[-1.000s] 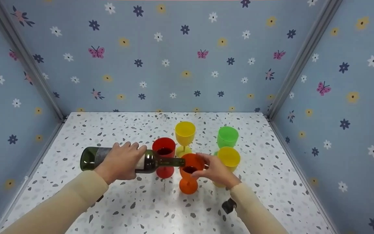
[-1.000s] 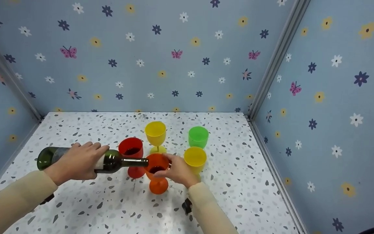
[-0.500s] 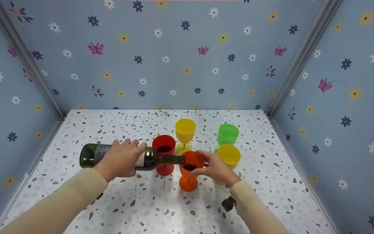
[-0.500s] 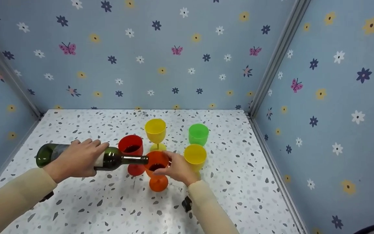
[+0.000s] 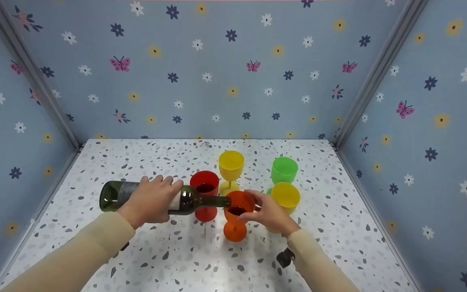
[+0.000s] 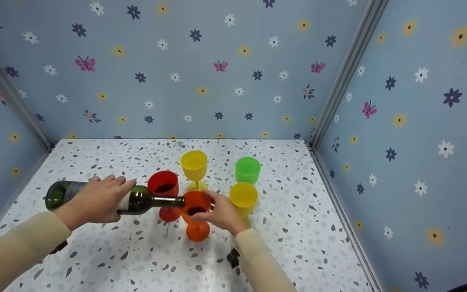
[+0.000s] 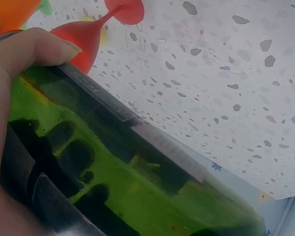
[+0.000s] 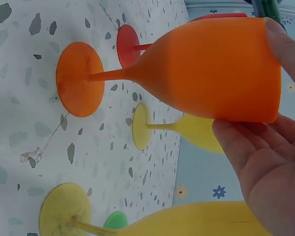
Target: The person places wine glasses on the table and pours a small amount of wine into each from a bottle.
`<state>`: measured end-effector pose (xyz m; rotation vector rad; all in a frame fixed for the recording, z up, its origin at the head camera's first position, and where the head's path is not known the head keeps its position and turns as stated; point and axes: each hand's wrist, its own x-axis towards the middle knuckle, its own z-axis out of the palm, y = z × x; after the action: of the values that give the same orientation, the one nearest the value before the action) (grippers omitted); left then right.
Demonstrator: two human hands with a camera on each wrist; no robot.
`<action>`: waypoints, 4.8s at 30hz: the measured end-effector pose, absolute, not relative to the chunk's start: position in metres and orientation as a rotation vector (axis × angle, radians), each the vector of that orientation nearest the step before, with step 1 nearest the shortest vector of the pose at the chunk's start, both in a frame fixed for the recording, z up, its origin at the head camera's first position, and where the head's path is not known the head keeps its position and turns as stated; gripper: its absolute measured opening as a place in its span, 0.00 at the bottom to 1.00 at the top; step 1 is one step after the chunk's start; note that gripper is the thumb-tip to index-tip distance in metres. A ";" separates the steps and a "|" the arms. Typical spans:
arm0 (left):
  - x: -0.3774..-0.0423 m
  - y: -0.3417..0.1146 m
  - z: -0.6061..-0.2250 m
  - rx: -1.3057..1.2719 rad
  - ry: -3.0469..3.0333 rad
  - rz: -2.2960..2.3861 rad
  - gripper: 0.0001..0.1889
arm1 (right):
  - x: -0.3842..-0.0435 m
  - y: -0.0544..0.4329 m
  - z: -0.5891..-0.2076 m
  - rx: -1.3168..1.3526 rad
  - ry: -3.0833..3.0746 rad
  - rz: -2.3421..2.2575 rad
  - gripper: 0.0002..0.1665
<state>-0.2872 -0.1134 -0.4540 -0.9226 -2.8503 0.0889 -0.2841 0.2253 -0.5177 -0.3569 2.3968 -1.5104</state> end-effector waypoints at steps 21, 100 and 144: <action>-0.280 -0.116 -0.463 -0.853 -2.933 0.036 0.43 | -0.280 0.222 -0.524 -0.353 2.412 -1.523 0.50; -0.314 -0.017 -0.449 -0.955 -2.897 -0.264 0.34 | -0.287 0.302 -0.499 -0.029 2.696 -1.233 0.56; -0.311 -0.011 -0.450 -0.919 -2.922 -0.217 0.36 | -0.284 0.310 -0.513 -0.094 2.660 -1.390 0.57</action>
<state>-0.3114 -0.0107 -0.4502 -0.9187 -2.9217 -0.2175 -0.2838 0.3096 -0.5135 -0.0941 2.6603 -1.3902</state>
